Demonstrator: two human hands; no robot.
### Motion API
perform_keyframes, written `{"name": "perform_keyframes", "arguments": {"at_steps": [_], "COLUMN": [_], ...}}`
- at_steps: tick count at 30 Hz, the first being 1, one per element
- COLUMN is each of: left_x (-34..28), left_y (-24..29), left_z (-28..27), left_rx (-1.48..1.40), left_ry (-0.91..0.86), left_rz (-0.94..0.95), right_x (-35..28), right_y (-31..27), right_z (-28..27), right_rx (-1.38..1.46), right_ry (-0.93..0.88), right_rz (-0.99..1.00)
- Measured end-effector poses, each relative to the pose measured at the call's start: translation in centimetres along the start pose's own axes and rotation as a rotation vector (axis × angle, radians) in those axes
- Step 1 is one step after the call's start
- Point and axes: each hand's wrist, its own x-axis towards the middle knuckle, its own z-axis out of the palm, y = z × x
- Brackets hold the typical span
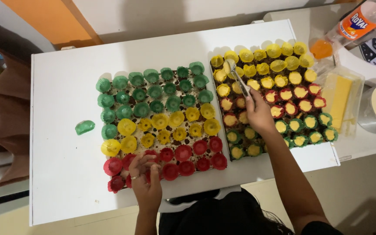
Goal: Scooping a yellow batter or mixture into small colorful cupcake liners using a cookie scoop.
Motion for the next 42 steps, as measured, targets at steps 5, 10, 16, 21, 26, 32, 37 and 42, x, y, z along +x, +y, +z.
{"name": "perform_keyframes", "arguments": {"at_steps": [5, 10, 16, 21, 26, 32, 37, 42], "left_x": [0.1, 0.2, 0.5, 0.6, 0.8, 1.0, 0.8, 0.7], "left_y": [0.6, 0.8, 0.9, 0.8, 1.0, 1.3, 0.8, 0.7], "left_z": [0.3, 0.6, 0.8, 0.8, 1.3, 1.9, 2.0, 2.0], "left_rx": [0.028, 0.025, 0.023, 0.04, 0.074, 0.092, 0.103, 0.089], "left_ry": [-0.005, -0.017, -0.039, -0.033, -0.045, -0.069, -0.04, -0.05], "left_rz": [0.014, 0.02, 0.043, 0.023, 0.013, 0.022, -0.021, 0.033], "right_x": [0.4, 0.8, 2.3, 1.9, 2.6, 1.3, 1.1, 1.5], "right_y": [1.4, 2.5, 4.4, 3.1, 5.1, 3.2, 2.9, 2.6], "right_z": [0.5, 1.1, 1.8, -0.5, -1.6, -2.2, -1.9, -1.7], "right_rx": [0.045, 0.125, 0.372, 0.784, 0.644, 0.009, -0.14, -0.18], "right_ry": [0.019, -0.007, -0.055, -0.172, -0.1, 0.047, 0.056, 0.092], "right_rz": [-0.015, 0.029, -0.052, 0.268, 0.235, 0.056, 0.089, 0.023]}}
